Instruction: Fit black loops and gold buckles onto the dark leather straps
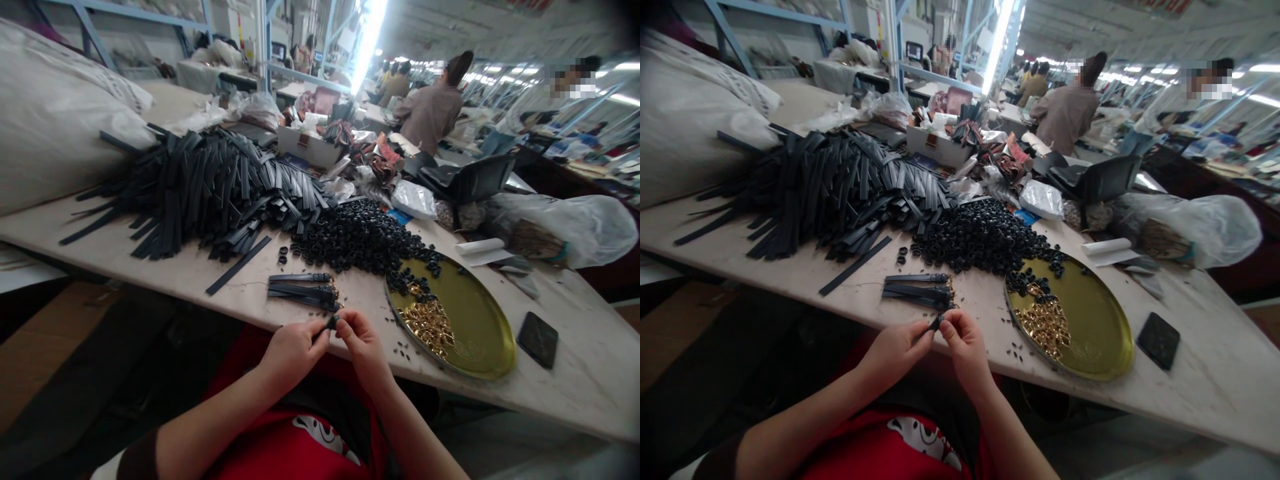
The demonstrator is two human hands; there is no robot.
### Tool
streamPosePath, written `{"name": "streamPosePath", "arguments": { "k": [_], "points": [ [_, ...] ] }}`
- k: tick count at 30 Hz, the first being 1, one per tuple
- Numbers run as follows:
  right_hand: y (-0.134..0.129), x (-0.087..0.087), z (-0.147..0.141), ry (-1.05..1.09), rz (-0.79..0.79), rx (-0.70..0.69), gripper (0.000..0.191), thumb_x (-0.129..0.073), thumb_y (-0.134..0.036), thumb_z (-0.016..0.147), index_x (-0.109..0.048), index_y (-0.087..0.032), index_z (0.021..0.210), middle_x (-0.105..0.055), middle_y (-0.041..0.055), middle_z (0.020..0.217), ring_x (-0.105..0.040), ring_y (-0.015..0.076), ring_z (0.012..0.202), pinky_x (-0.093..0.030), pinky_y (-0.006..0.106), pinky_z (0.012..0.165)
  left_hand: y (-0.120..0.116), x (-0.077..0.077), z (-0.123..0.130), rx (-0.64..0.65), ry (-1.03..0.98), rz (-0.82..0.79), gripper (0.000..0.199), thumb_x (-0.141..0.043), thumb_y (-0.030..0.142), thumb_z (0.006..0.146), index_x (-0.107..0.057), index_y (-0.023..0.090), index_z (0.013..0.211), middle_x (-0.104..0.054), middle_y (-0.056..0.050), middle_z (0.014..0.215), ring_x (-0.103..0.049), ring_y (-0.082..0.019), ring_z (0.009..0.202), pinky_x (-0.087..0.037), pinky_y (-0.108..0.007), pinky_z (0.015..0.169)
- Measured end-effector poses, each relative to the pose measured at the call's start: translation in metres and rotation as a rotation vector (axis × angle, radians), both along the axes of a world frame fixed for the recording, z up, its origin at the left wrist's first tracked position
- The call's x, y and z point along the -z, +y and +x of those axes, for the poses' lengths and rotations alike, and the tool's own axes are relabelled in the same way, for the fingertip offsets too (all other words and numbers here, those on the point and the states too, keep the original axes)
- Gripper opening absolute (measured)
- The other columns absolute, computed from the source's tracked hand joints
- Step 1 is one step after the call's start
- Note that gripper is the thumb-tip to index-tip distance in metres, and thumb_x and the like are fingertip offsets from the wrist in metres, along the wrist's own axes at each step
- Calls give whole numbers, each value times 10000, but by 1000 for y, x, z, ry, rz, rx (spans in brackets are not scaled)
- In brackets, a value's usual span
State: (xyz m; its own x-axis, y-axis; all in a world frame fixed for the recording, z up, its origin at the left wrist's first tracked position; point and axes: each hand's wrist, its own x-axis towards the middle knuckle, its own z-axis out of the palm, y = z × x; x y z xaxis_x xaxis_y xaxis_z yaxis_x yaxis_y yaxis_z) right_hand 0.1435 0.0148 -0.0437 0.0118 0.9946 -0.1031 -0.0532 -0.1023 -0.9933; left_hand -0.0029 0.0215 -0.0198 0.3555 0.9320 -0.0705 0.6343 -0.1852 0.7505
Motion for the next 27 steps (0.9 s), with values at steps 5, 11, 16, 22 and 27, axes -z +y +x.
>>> {"name": "streamPosePath", "arguments": {
  "k": [5,11,16,22,27],
  "points": [
    [2,8,5,93,-102,-36,196,-584,-385,770,-566,-190,761,-518,-29,678,-454,106,645,-368,235,640,11,6,-2,106,-117,-165,286,-380,313,831,-618,183,739,-525,39,566,-446,-111,519,-267,-217,497],
    [7,16,9,486,-358,-22,228,-715,-337,645,-567,-205,757,-544,-42,680,-484,87,608,-387,221,616,29,10,0,200,-132,-247,275,-394,279,808,-609,160,684,-513,48,571,-450,-102,553,-277,-207,511],
    [12,19,13,332,-335,-36,265,-689,-354,677,-620,-207,887,-598,-18,733,-509,109,663,-388,251,676,32,12,6,174,-145,-263,272,-382,295,819,-612,157,771,-602,8,686,-525,-136,657,-351,-218,580],
    [14,23,12,279,-291,51,202,-653,-371,712,-641,-204,825,-572,-26,683,-445,93,578,-356,233,591,28,17,1,87,-303,-268,298,-421,161,773,-480,187,1064,-624,3,800,-563,-131,713,-409,-227,649],
    [7,19,2,263,-238,60,169,-645,-339,732,-647,-197,824,-565,-32,662,-458,81,592,-367,212,594,20,21,-3,35,-334,-268,242,-378,168,810,-436,183,1044,-593,25,675,-560,-126,621,-423,-238,616]
  ]
}}
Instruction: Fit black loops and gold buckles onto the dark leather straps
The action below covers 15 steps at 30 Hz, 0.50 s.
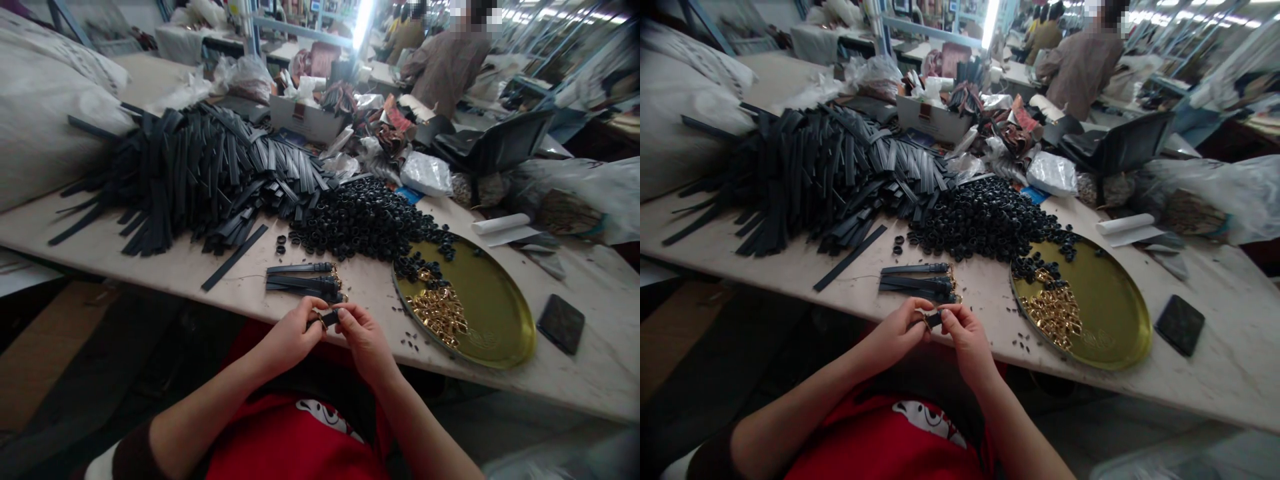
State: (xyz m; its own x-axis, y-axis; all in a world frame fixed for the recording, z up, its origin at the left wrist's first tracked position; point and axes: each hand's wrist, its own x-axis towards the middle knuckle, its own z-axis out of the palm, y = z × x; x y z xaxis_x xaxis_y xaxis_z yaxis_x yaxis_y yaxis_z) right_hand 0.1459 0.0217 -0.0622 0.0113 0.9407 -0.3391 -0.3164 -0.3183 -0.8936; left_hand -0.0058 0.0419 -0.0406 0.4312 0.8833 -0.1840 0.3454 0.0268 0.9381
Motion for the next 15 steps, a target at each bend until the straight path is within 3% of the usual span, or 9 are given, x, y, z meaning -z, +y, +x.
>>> {"name": "streamPosePath", "arguments": {
  "k": [5,8,11,15],
  "points": [
    [-7,-6,-13,309,-75,-41,169,-713,-291,654,-646,-192,774,-627,-19,716,-521,86,603,-423,222,603,-12,-6,0,-48,95,94,226,-400,225,821,-457,202,1039,-641,-25,846,-602,-173,781,-440,-285,714],
    [-11,-8,-18,372,-94,-45,190,-739,-269,616,-652,-183,761,-642,-12,713,-558,99,634,-450,233,640,-17,-9,-1,-55,152,131,253,-412,239,815,-458,206,1061,-645,-38,884,-604,-190,827,-439,-301,743],
    [-16,-10,-18,306,-79,24,221,-740,-289,613,-655,-185,789,-646,-12,720,-562,103,628,-453,233,628,-18,-8,-6,-44,161,123,274,-449,259,796,-453,195,1062,-638,-21,785,-600,-177,729,-446,-277,663],
    [-24,-18,-15,42,44,37,222,-697,-337,674,-652,-199,841,-638,-15,727,-551,110,636,-443,239,632,-19,-3,-11,-96,88,83,138,-494,285,765,-481,185,858,-607,5,709,-564,-134,605,-416,-225,547]
  ]
}}
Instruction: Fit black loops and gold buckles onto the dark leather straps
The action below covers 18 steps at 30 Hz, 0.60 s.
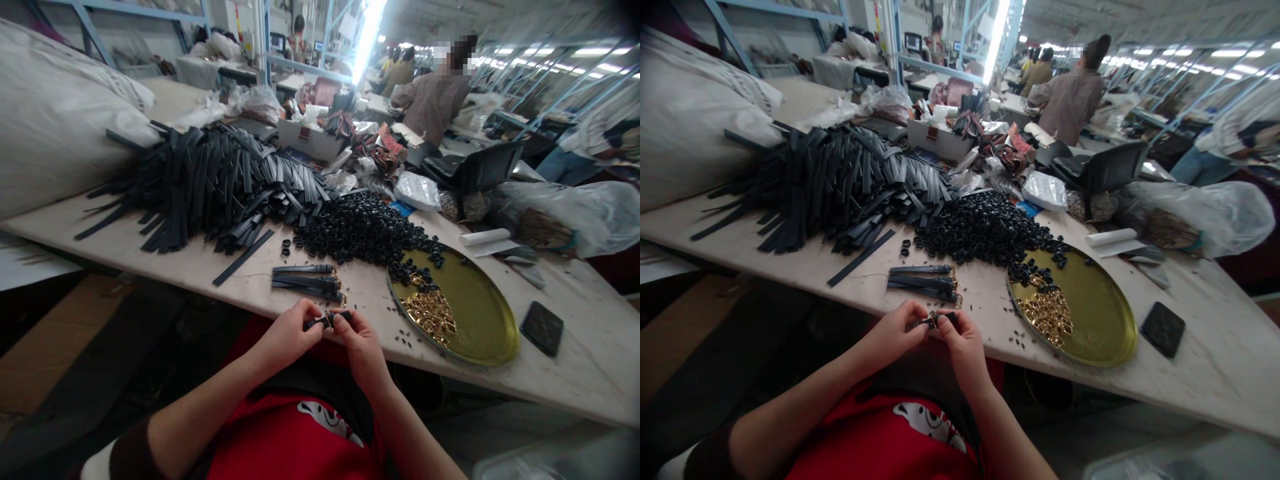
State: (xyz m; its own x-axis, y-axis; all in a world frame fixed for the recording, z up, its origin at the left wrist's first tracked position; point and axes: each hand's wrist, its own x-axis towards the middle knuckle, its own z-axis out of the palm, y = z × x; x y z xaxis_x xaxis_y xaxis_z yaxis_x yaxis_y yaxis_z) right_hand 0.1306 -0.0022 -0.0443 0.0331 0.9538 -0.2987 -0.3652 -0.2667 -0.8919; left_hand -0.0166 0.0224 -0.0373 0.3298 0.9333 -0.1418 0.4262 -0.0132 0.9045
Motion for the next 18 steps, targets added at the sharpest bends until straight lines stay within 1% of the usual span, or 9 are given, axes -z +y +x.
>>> {"name": "streamPosePath", "arguments": {
  "k": [2,4,5,7,8,10,12,15,18],
  "points": [
    [-3,-4,1,-30,56,-32,274,-633,-430,720,-661,-191,852,-639,3,748,-552,124,674,-444,255,666,-1,2,0,-26,-52,-48,123,-486,305,770,-463,184,780,-587,20,649,-533,-114,542,-388,-206,494],
    [-4,-6,3,59,71,-44,382,-529,-527,765,-670,-179,835,-640,29,775,-553,141,710,-445,279,690,-2,1,0,-17,-97,-102,151,-479,333,775,-454,185,763,-572,31,605,-509,-106,502,-361,-196,452],
    [-4,-6,3,110,61,-51,397,-509,-536,773,-671,-177,819,-638,36,779,-550,143,712,-444,284,688,-3,1,1,-9,-112,-117,164,-481,346,773,-455,184,765,-572,33,599,-507,-106,498,-355,-194,444],
    [-4,-4,5,173,7,-92,313,-575,-478,755,-661,-185,826,-629,24,754,-535,127,666,-434,264,645,-4,-3,1,0,-118,-108,185,-496,364,764,-469,181,770,-578,32,608,-517,-110,514,-364,-197,454],
    [-3,-2,6,187,-33,-138,271,-620,-433,736,-653,-191,852,-617,11,718,-519,114,625,-422,248,612,-5,-4,1,-1,-108,-83,191,-507,368,758,-480,179,772,-585,29,625,-529,-114,539,-378,-203,477],
    [-2,0,7,221,-118,-246,275,-661,-390,712,-634,-189,896,-582,-12,643,-483,94,559,-395,223,559,-5,-8,0,-10,-55,-16,194,-522,371,752,-504,179,773,-600,22,669,-549,-124,600,-403,-216,537],
    [-1,1,9,273,-175,-324,275,-672,-385,703,-625,-177,876,-554,-24,606,-462,82,535,-378,207,536,-4,-11,-1,-10,18,28,199,-532,380,748,-526,183,783,-608,18,702,-558,-135,642,-414,-227,575],
    [1,2,12,346,-219,-369,235,-705,-340,677,-610,-164,801,-547,-30,626,-451,66,540,-367,186,533,-1,-11,-2,2,97,34,225,-558,403,729,-547,185,784,-613,11,718,-561,-148,659,-420,-240,589],
    [4,3,14,376,-255,-387,220,-719,-315,660,-594,-153,743,-544,-26,646,-461,72,564,-375,189,551,3,-9,1,20,60,-18,235,-571,401,721,-570,178,797,-630,-5,752,-573,-161,703,-435,-254,629]
  ]
}}
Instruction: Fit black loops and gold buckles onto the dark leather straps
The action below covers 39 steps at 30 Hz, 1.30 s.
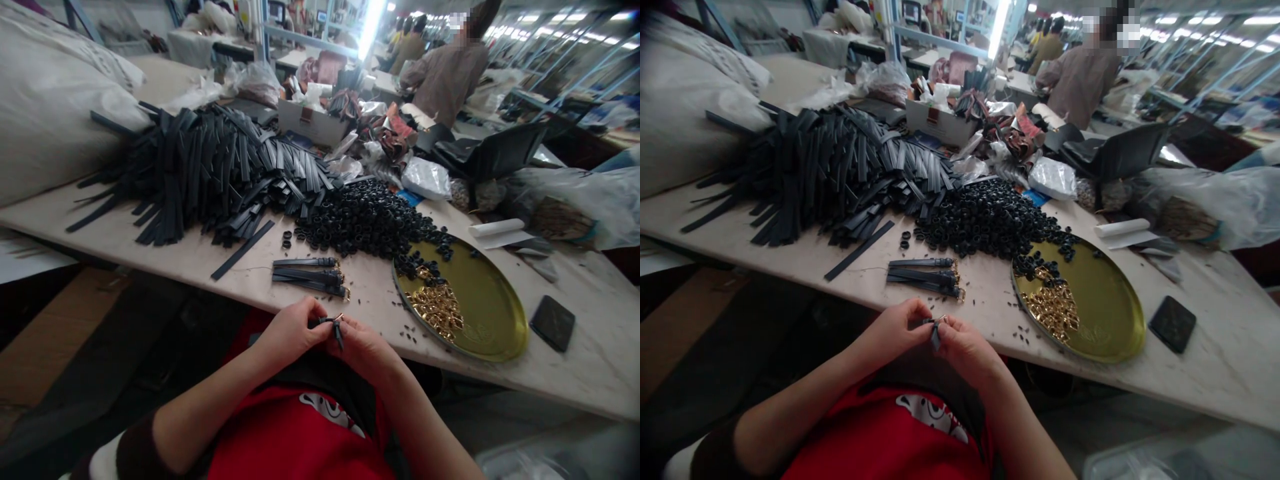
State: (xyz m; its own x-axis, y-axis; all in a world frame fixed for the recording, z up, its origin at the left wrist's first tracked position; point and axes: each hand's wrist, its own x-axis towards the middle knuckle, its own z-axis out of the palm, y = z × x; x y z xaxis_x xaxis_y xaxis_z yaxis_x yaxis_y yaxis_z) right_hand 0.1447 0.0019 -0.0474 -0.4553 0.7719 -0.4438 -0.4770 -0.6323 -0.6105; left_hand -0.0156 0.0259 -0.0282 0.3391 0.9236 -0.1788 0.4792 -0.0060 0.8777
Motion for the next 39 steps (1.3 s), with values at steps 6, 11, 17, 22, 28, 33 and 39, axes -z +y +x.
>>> {"name": "streamPosePath", "arguments": {
  "k": [6,11,17,22,28,33,39],
  "points": [
    [10,0,-2,-174,121,209,232,-647,-388,703,-531,-187,700,-534,-38,630,-483,99,580,-406,236,603,7,-2,5,32,-359,-395,248,-599,367,718,-534,157,833,-641,-2,739,-570,-123,648,-406,-204,538],
    [21,3,4,-734,396,353,187,-605,-335,733,-479,-208,784,-530,-45,654,-465,103,552,-381,235,549,14,-1,6,-12,-387,-507,220,-600,305,720,-542,145,859,-631,9,717,-525,-83,570,-395,-190,527],
    [21,4,17,-1048,733,41,98,-479,-267,810,-520,-207,744,-532,-21,662,-469,124,601,-348,244,562,22,10,9,56,-387,-531,183,-604,265,708,-590,140,841,-623,17,671,-563,-102,615,-429,-219,602],
    [10,2,15,-1035,769,-24,94,-480,-265,817,-522,-214,750,-524,-12,675,-469,133,616,-350,247,562,18,9,10,72,-304,-532,170,-614,267,688,-599,144,805,-621,22,636,-562,-106,606,-406,-203,566],
    [0,1,14,-1024,805,4,46,-494,-255,810,-528,-224,804,-544,2,717,-494,147,651,-371,264,597,9,0,10,112,-201,-403,161,-595,279,693,-611,152,792,-640,8,658,-579,-131,633,-418,-213,568],
    [-10,-1,19,-964,689,-60,171,-446,-327,852,-514,-233,978,-510,-36,587,-466,134,513,-336,251,504,2,-6,5,163,-134,-292,200,-538,230,717,-633,172,883,-671,1,739,-604,-150,712,-446,-238,661],
    [-22,-7,16,-903,751,-53,249,-475,-348,836,-536,-243,1053,-627,27,813,-571,183,712,-395,299,662,-9,-5,10,153,-222,-297,250,-561,257,716,-587,161,946,-678,-24,822,-624,-167,749,-464,-242,655]
  ]
}}
